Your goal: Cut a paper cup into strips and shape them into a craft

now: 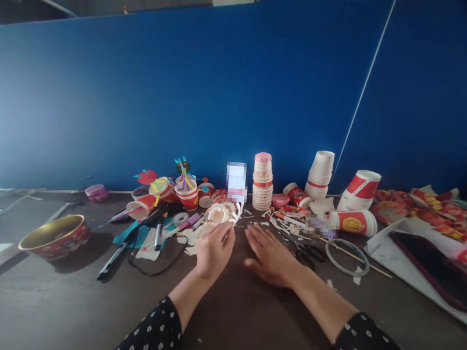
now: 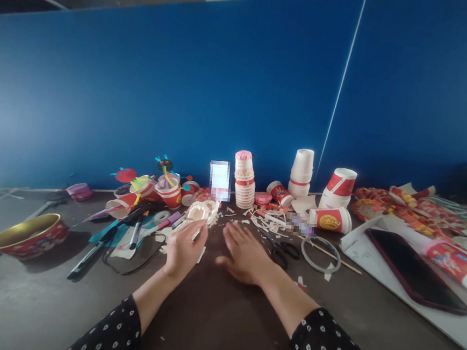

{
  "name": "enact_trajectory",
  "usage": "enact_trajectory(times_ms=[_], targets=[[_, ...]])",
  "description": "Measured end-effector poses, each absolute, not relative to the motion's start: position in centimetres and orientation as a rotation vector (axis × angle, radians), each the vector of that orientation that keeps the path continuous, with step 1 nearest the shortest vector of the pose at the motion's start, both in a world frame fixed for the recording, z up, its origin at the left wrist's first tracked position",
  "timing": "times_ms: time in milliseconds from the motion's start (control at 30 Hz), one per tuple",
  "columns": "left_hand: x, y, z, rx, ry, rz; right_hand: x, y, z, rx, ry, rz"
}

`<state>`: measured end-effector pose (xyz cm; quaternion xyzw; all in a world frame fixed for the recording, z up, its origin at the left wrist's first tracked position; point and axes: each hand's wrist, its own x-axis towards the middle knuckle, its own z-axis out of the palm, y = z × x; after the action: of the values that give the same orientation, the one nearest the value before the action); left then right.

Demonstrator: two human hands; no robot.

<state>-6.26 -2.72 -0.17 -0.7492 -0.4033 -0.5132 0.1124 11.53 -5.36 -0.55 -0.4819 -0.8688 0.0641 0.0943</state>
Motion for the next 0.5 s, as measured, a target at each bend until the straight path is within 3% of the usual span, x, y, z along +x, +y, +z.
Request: enact_trajectory(times_ms=[100,500], targets=[[-6.2,-2.8,-0.2,-2.222,-1.167,-1.496,10.2,-5.9,-0.5,-1.182,-2.726,0.29],[-6.0,-3.5,-0.1,-2.327,-1.041,-1.435,13.6,-3.8,-0.9,-1.683,-2.193,0.181]])
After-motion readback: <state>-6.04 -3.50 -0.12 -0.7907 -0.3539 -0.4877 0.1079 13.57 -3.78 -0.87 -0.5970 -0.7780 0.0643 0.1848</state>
